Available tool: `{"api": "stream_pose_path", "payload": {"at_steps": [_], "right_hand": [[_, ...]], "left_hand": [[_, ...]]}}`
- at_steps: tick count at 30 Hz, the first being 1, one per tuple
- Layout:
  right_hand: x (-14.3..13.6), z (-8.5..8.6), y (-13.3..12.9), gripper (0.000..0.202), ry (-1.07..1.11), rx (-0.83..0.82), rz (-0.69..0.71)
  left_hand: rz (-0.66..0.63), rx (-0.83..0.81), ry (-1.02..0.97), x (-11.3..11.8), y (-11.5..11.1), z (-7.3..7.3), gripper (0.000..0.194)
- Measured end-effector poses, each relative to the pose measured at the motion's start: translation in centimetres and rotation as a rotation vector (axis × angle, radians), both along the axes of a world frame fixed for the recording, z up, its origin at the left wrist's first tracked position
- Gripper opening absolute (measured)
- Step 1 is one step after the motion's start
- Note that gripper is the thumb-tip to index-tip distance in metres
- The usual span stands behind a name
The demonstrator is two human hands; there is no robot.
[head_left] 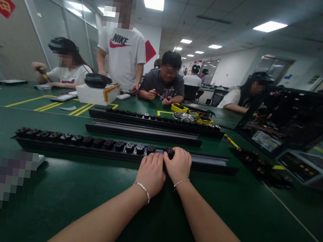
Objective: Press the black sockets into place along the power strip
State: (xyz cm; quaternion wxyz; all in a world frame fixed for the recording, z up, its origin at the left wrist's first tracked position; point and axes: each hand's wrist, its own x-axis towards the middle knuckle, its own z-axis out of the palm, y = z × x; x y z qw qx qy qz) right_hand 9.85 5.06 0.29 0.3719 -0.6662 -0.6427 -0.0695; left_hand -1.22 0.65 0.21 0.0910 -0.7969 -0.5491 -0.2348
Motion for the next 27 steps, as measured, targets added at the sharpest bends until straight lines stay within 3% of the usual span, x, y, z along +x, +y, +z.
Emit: {"api": "stream_pose_path", "payload": {"at_steps": [27], "right_hand": [[0.61, -0.10, 0.46, 0.022, 0.009, 0.006, -0.006]], "left_hand": [[0.003, -0.016, 0.000, 0.02, -0.02, -0.09, 0.050]]}}
